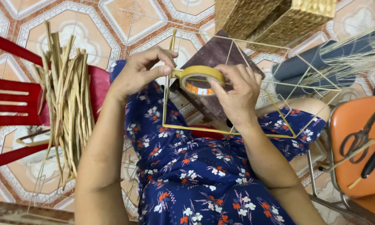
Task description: The person sits on the floor and assembles a rectangular frame by wrapping yellow tape around intersecting sticks. They use scissors to cut the tape at joints and continue reinforcing the frame structure.
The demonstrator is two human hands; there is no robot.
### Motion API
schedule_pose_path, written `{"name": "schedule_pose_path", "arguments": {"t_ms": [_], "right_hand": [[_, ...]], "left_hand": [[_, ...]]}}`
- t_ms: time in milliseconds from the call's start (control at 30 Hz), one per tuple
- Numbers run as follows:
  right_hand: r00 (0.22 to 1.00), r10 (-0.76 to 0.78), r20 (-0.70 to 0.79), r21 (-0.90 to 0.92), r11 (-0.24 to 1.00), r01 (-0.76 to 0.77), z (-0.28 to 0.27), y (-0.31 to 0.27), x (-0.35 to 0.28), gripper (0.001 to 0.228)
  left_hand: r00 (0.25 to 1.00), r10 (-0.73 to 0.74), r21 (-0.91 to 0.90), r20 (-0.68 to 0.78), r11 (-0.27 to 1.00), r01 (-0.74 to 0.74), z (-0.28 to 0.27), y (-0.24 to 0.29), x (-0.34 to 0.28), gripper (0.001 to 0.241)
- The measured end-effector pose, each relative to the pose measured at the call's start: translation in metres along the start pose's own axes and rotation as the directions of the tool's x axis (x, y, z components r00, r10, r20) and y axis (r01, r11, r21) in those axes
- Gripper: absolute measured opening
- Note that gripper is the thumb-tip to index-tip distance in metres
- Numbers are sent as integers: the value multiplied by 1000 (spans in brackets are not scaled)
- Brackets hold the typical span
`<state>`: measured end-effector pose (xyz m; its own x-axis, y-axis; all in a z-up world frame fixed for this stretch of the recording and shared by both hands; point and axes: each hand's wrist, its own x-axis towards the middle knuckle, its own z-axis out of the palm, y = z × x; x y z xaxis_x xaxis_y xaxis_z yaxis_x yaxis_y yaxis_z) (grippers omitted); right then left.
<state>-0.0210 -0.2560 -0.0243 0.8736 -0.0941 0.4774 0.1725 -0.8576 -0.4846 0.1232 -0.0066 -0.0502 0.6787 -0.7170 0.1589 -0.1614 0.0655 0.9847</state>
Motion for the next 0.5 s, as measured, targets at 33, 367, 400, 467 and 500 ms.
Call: {"name": "schedule_pose_path", "arguments": {"t_ms": [33,367,400,467,500], "right_hand": [[1000,-12,8,-4,1000,12,1,-4,-1,27],[946,-111,305,416,909,-28,-27,-29,20,31],[905,-72,420,421,899,-124,-36,-29,21,36],[871,-296,392,383,914,138,-58,-19,26,42],[832,-400,384,360,895,265,-72,-11,27,47]], "left_hand": [[1000,0,-46,-2,999,-1,-4,-5,-9,10],[996,37,-150,-79,988,-48,-4,-27,-13,12],[996,39,-119,-85,992,-49,-4,-24,-14,14],[995,41,-61,-95,997,-47,-3,-19,-15,18],[995,54,-29,-85,998,-56,-2,-17,-16,18]]}}
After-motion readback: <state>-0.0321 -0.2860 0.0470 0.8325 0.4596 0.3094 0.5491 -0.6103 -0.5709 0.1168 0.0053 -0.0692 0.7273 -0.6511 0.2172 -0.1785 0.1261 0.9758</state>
